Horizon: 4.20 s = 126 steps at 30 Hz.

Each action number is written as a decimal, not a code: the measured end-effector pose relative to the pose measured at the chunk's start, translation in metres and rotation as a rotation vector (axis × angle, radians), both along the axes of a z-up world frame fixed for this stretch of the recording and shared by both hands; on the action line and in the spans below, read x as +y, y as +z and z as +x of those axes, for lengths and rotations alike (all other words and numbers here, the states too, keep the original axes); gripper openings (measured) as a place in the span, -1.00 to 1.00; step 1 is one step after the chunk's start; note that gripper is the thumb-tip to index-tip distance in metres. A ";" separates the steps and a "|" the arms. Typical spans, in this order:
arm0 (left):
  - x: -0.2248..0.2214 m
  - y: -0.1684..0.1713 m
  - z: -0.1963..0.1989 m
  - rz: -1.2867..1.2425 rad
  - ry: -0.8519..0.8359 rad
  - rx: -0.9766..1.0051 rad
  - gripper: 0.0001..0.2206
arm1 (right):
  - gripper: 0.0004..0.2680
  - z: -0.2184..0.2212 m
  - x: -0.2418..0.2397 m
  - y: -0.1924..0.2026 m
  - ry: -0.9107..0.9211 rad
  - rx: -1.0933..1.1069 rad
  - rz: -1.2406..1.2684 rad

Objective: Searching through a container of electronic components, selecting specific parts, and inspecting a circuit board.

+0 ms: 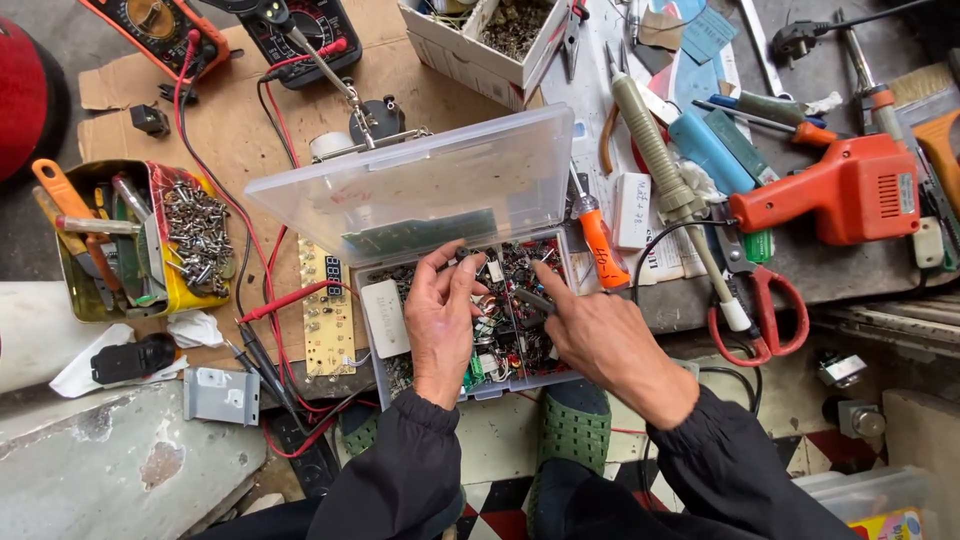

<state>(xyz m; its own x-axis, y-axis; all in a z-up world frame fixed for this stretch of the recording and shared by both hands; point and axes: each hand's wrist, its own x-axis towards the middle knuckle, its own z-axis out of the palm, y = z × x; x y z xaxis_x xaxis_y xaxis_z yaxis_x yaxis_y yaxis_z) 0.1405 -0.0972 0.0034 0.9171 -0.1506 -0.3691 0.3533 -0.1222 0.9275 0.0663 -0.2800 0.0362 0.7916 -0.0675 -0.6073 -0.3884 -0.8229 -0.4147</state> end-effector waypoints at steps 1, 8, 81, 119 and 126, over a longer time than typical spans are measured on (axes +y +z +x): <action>0.000 -0.003 -0.001 0.002 0.002 0.000 -0.64 | -0.51 0.003 -0.001 -0.005 0.002 0.000 0.002; 0.001 -0.008 -0.004 0.001 -0.015 0.024 -0.65 | -0.55 0.001 0.004 -0.003 0.061 0.037 -0.066; 0.122 -0.013 -0.128 -0.123 0.118 0.138 -0.69 | -0.88 -0.069 0.073 0.002 -0.399 -0.244 0.255; 0.123 0.002 -0.127 -0.098 0.170 0.232 -0.66 | -0.82 -0.052 0.089 0.006 -0.152 -0.117 0.048; 0.132 0.000 -0.122 -0.159 0.341 0.213 -0.63 | -0.88 -0.040 0.088 -0.009 0.270 -0.155 -0.254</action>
